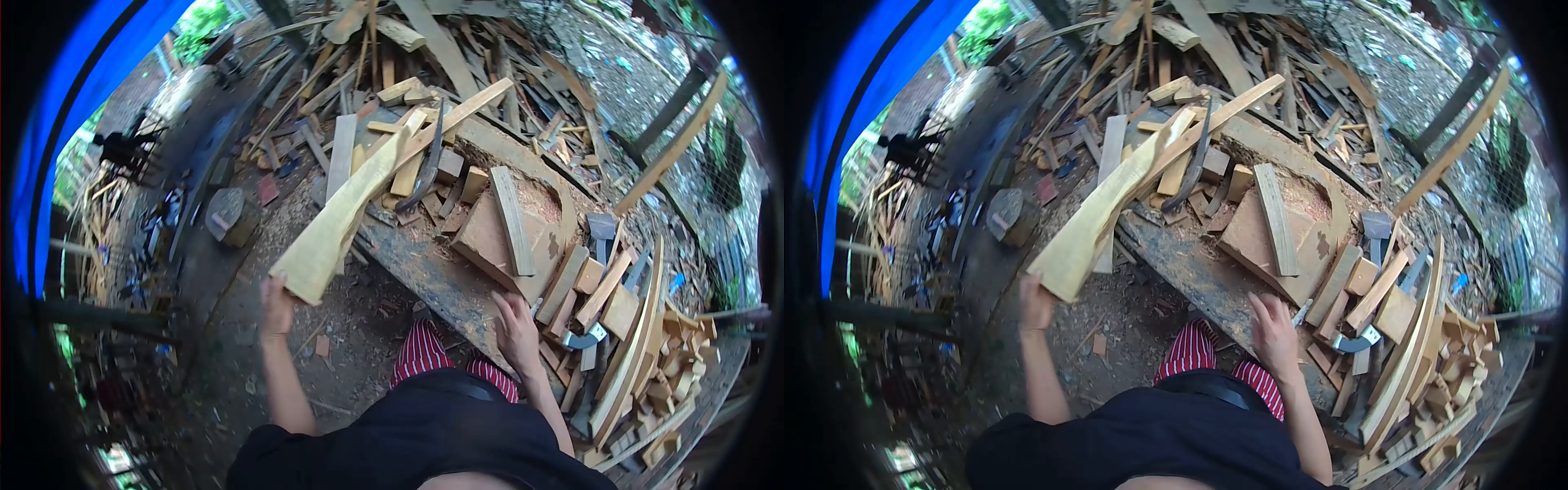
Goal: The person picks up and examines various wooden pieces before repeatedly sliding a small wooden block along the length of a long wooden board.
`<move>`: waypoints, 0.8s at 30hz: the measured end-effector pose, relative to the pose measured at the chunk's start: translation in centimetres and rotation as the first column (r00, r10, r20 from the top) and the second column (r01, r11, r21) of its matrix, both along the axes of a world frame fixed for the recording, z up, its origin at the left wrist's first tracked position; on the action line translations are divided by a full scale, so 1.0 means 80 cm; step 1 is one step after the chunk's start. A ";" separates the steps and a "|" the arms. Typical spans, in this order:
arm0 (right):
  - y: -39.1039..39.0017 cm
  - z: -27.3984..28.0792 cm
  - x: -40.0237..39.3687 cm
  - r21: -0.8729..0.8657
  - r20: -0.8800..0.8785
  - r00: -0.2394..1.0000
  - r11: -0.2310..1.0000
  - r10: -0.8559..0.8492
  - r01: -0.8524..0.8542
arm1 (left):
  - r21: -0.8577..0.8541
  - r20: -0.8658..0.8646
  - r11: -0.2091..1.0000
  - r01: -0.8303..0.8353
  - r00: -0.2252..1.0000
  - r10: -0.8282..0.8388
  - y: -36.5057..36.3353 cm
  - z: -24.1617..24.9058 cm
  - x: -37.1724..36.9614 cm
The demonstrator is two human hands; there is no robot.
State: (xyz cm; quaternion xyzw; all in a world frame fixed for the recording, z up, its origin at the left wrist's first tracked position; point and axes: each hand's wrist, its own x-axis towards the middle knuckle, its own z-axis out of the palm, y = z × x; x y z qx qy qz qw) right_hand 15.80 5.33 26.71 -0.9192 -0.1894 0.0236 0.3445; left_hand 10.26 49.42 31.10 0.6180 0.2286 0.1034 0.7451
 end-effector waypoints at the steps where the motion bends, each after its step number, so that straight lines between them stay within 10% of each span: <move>1: 0.007 0.012 0.018 0.040 0.094 0.992 0.996 0.080 -0.084 | 0.076 -0.020 0.997 0.010 1.000 -0.008 -0.003 0.026 -0.026; 7: 0.000 0.067 0.041 -0.250 0.343 0.760 0.833 0.552 -0.493 | 0.130 -0.220 0.968 0.216 0.958 -0.184 -0.086 0.146 -0.150; 9: -0.025 0.026 0.021 -0.196 0.269 0.692 0.741 0.670 -0.642 | -0.063 -0.266 0.924 0.376 0.886 -0.379 -0.110 0.130 -0.170; 10: -0.040 0.013 0.003 -0.237 -0.034 0.708 0.682 0.706 -0.692 | -0.116 -0.265 0.910 0.397 0.871 -0.414 -0.119 0.109 -0.175; 13: -0.111 -0.064 -0.072 -0.086 -0.118 0.771 0.767 0.626 -0.636 | -0.141 -0.411 0.895 0.422 0.798 -0.441 -0.162 0.025 -0.147; 18: -0.151 -0.114 -0.114 -0.190 -0.333 0.882 0.893 0.333 -0.409 | -0.284 -0.433 0.934 -0.215 0.898 0.075 -0.249 -0.135 -0.090; 24: -0.075 -0.202 -0.063 -0.421 -0.347 0.929 0.865 0.126 -0.274 | -0.416 -0.439 0.908 0.045 0.865 -0.244 -0.295 -0.188 -0.081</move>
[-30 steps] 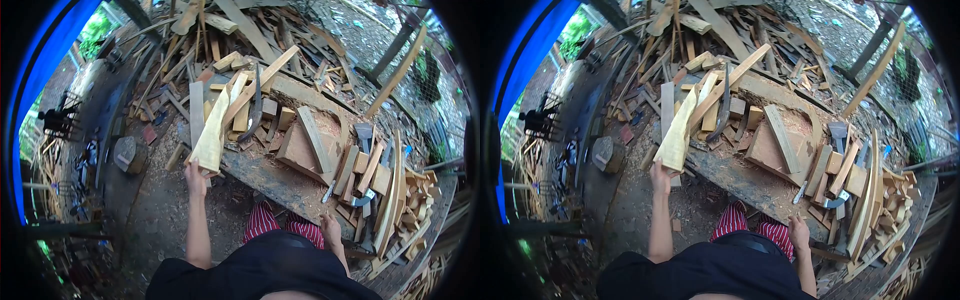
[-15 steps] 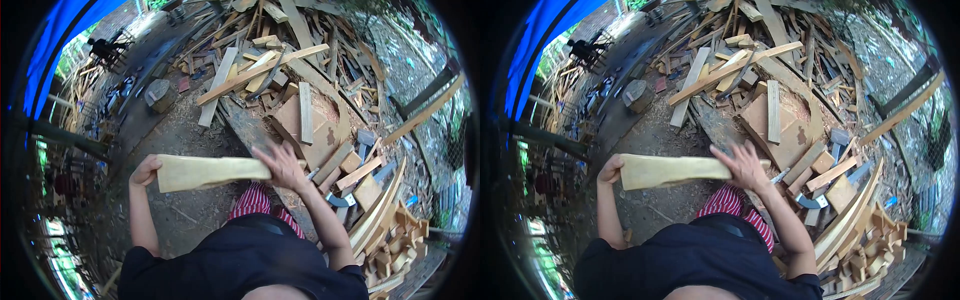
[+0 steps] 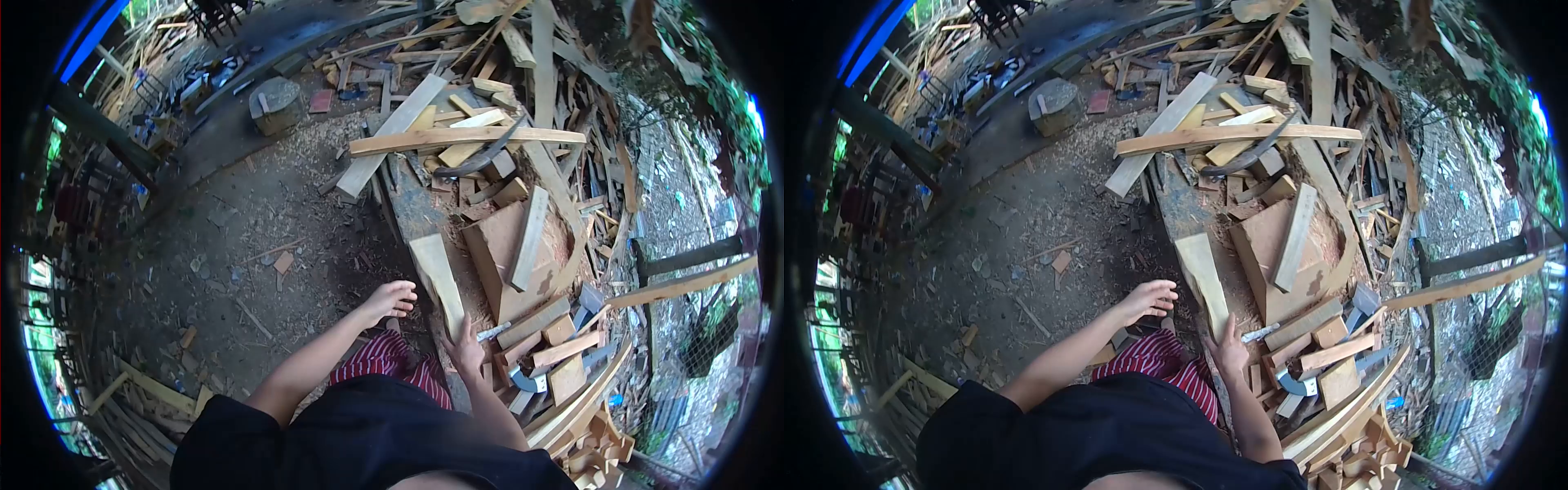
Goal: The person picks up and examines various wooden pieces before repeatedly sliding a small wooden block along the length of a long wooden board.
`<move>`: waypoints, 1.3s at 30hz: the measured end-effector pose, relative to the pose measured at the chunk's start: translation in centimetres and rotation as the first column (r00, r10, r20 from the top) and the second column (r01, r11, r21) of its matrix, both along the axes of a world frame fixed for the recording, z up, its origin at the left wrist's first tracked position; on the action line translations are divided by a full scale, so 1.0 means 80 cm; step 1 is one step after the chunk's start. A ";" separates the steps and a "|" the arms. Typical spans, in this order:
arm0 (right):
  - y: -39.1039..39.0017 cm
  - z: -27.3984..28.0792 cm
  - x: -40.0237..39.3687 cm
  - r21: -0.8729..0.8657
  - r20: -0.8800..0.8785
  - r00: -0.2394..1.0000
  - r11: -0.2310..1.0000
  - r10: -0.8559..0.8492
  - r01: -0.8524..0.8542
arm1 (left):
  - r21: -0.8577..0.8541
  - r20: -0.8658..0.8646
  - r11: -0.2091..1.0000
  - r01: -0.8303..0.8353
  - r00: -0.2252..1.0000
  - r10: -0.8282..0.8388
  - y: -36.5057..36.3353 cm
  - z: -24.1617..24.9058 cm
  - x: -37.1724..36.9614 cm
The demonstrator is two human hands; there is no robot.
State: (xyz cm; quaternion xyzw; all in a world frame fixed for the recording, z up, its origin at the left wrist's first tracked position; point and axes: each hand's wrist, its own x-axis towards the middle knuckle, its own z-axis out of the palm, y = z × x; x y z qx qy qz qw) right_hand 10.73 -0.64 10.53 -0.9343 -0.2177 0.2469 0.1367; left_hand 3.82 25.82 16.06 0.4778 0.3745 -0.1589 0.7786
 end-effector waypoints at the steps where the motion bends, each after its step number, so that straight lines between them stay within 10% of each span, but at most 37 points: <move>1: 0.026 -0.001 0.010 -0.015 -0.005 1.000 1.000 0.013 -0.013 | 0.049 0.011 0.996 0.070 0.997 -0.070 0.000 -0.003 -0.004; 11: 0.182 -0.053 0.079 -0.133 0.055 0.998 0.990 -0.040 0.047 | 0.255 -0.244 0.967 -0.011 0.967 0.076 0.078 -0.013 -0.056; 13: 0.176 -0.055 0.073 -0.199 0.035 0.999 0.980 -0.023 0.030 | 0.283 0.016 0.912 0.297 0.949 -0.314 0.077 0.026 -0.041; 15: 0.163 -0.059 0.074 -0.083 0.175 0.970 0.984 0.170 -0.158 | 0.422 0.431 0.731 0.536 0.591 -0.682 0.056 0.084 -0.012; 18: 0.137 -0.045 0.074 -0.028 0.168 0.946 0.961 0.276 -0.276 | 0.321 0.728 0.555 0.767 0.175 -0.663 -0.026 0.156 0.015; 22: 0.096 -0.011 0.067 0.117 0.162 0.942 0.942 0.294 -0.315 | 0.348 0.652 0.344 0.872 0.039 -0.758 -0.106 0.172 0.033; 24: 0.067 0.005 0.063 0.197 0.231 0.938 0.932 0.258 -0.305 | 0.765 0.211 0.032 0.643 -0.204 -0.956 -0.141 0.175 0.037; 29: -0.008 0.053 0.059 0.383 0.290 0.942 0.881 0.171 -0.278 | 0.540 0.603 0.101 0.836 -0.301 -0.739 -0.171 0.151 0.045; 32: -0.034 0.096 0.074 0.489 0.359 0.933 0.844 0.036 -0.221 | 0.145 0.758 0.172 0.974 0.002 -0.652 -0.212 0.129 0.028; 36: -0.033 0.102 0.120 0.555 0.509 0.836 0.821 -0.206 -0.136 | 0.492 0.568 -0.002 0.871 -0.323 -0.757 -0.246 0.149 0.040; 39: -0.016 0.090 0.171 0.551 0.584 0.751 0.830 -0.307 -0.089 | 0.487 0.495 0.127 0.864 -0.153 -0.855 -0.252 0.142 0.010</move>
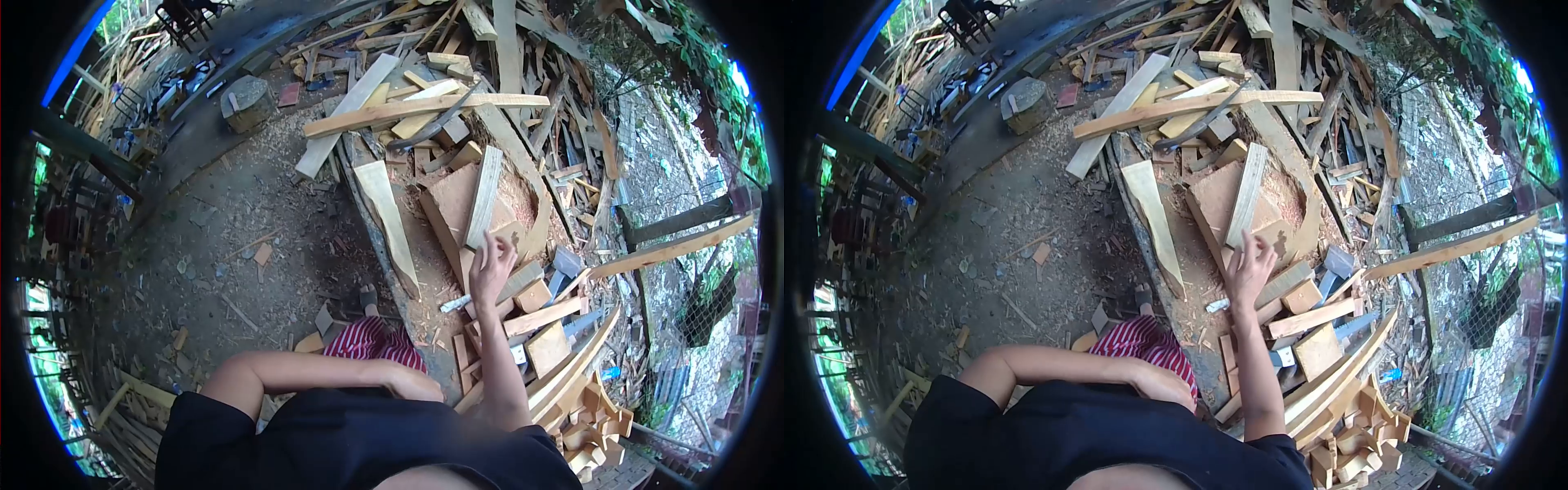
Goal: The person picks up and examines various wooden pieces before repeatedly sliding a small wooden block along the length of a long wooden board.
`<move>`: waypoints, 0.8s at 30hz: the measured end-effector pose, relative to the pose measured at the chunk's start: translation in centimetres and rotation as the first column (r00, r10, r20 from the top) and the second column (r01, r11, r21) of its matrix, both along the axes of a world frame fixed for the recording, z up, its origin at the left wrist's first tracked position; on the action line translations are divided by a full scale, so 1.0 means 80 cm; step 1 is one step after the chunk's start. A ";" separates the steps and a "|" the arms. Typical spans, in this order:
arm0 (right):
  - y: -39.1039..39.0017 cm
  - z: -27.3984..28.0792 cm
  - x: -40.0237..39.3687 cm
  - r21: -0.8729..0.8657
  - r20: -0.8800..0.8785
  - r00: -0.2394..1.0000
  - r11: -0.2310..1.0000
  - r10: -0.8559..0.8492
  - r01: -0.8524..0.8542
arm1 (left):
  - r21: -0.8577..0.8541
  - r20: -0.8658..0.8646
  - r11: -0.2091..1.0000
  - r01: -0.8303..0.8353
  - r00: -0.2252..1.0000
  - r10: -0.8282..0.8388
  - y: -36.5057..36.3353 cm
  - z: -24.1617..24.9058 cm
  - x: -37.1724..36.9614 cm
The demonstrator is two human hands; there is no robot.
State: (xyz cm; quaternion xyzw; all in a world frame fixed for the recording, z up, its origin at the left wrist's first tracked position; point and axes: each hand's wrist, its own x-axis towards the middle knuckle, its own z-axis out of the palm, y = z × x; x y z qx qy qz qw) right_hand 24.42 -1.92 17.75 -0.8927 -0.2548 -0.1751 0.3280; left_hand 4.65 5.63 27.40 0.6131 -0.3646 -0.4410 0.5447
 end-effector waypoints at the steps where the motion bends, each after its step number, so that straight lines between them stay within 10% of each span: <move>1: 0.008 -0.006 0.015 -0.009 0.001 0.999 0.999 -0.043 0.043 | -0.126 0.099 0.992 -0.021 0.995 0.033 0.005 -0.009 -0.006; 8: 0.072 -0.045 0.092 -0.292 -0.202 0.927 0.923 -0.316 0.251 | -0.090 -0.072 0.989 -0.117 0.991 0.111 0.069 -0.043 -0.023; 9: 0.082 -0.034 0.093 -0.397 -0.269 0.900 0.890 -0.344 0.222 | -0.298 -0.016 0.946 -0.128 0.992 0.129 0.083 -0.051 -0.022; 14: 0.100 -0.048 0.098 -0.518 -0.038 0.953 0.821 -0.302 0.239 | -0.488 -0.156 0.872 0.037 0.979 -0.129 0.121 -0.069 -0.007; 24: 0.104 -0.043 0.096 -0.459 -0.086 0.929 0.842 -0.360 0.284 | -0.485 -0.667 0.729 -0.483 0.743 0.048 0.063 -0.086 -0.045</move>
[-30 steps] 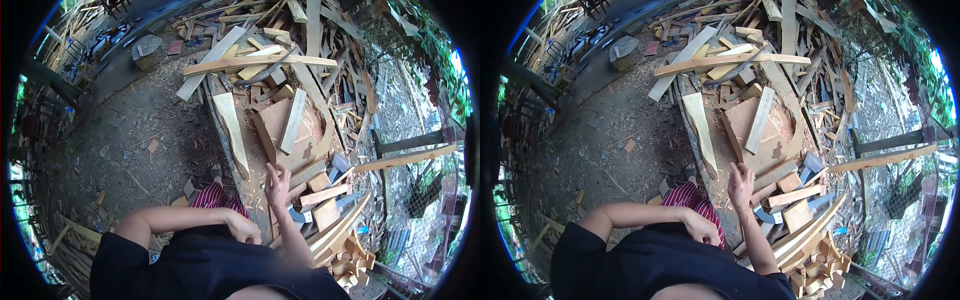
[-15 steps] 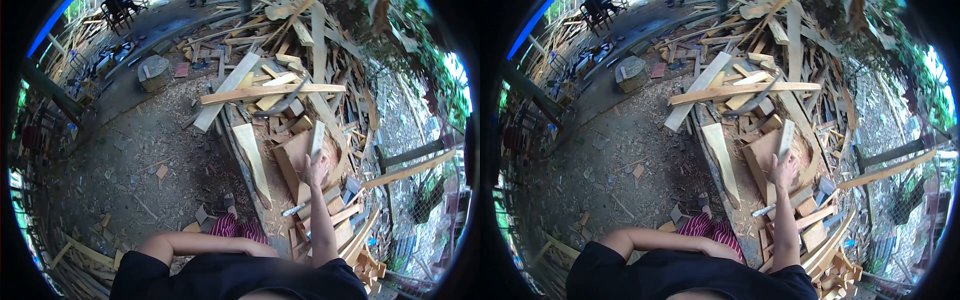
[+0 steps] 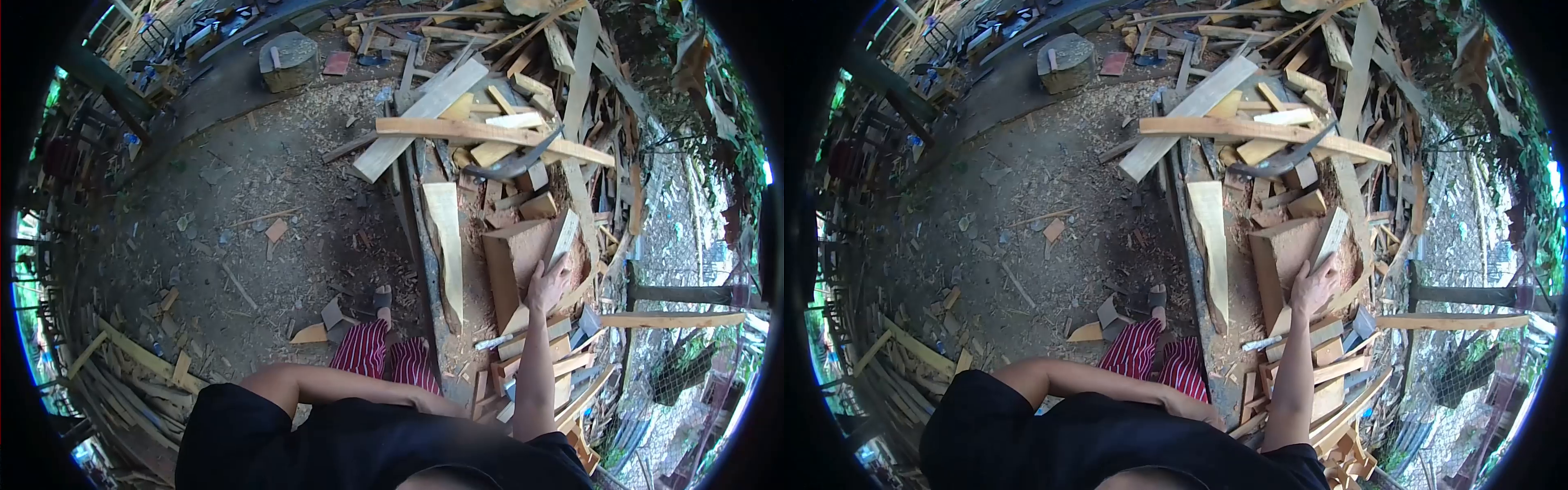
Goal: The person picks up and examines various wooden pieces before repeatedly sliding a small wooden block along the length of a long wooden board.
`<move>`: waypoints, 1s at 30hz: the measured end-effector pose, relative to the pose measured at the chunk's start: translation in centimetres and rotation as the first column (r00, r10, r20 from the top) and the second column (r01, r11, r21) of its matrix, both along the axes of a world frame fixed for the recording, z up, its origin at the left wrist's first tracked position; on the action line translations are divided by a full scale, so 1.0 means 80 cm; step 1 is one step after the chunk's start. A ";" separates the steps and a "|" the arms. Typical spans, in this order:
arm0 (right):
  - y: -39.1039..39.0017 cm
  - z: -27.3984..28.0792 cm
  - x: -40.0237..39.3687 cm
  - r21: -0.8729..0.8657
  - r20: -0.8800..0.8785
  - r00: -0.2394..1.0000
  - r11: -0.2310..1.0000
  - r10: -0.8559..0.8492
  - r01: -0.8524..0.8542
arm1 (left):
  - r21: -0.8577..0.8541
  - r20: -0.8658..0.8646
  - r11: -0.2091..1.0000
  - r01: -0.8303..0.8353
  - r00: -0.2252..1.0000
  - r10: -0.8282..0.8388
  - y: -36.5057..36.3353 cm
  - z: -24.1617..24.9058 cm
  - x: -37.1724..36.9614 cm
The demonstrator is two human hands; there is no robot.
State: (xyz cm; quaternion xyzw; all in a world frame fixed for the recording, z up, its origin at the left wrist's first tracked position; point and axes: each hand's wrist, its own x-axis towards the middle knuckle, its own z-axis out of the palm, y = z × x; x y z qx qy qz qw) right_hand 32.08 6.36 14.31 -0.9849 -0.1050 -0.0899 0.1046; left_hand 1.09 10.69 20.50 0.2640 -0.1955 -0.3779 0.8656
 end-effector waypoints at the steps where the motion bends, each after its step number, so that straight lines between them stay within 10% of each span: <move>1: -0.002 0.002 -0.002 0.017 0.014 1.000 1.000 0.017 -0.017 | 0.088 0.152 0.995 -0.037 0.988 0.023 -0.003 0.003 0.008; 3: -0.007 0.002 -0.002 0.087 0.083 0.991 0.990 0.105 -0.112 | 0.182 0.469 0.961 -0.207 0.878 0.100 0.006 0.011 0.029; 6: -0.013 0.017 -0.023 0.138 0.265 0.938 0.954 0.222 -0.265 | 0.331 0.426 0.904 -0.270 0.898 0.111 0.020 -0.011 0.043; 8: -0.009 0.044 -0.053 0.177 0.362 0.861 0.880 0.359 -0.441 | 0.699 0.453 0.595 -0.397 0.889 0.062 0.046 -0.023 0.053; 10: -0.007 0.036 -0.088 0.237 0.353 0.784 0.761 0.511 -0.604 | 0.861 0.185 0.346 -0.374 0.863 0.471 0.055 -0.044 0.059; 12: -0.007 0.024 -0.134 0.165 0.240 0.742 0.727 0.626 -0.666 | 0.871 0.298 -0.053 -0.489 0.440 0.847 0.050 -0.084 0.072; 17: -0.009 -0.065 -0.214 0.146 -0.189 0.771 0.793 0.609 -0.591 | 0.698 0.708 -0.570 -0.433 0.299 0.640 0.049 -0.172 0.110; 23: -0.008 -0.106 -0.216 0.018 -0.358 0.720 0.775 0.595 -0.632 | 0.716 0.655 -0.639 -0.282 0.590 0.473 0.055 -0.213 0.136; 30: 0.111 -0.112 -0.144 0.006 -0.322 0.698 0.739 0.640 -0.674 | 0.656 0.712 -0.709 -0.258 0.524 0.468 0.162 -0.221 0.211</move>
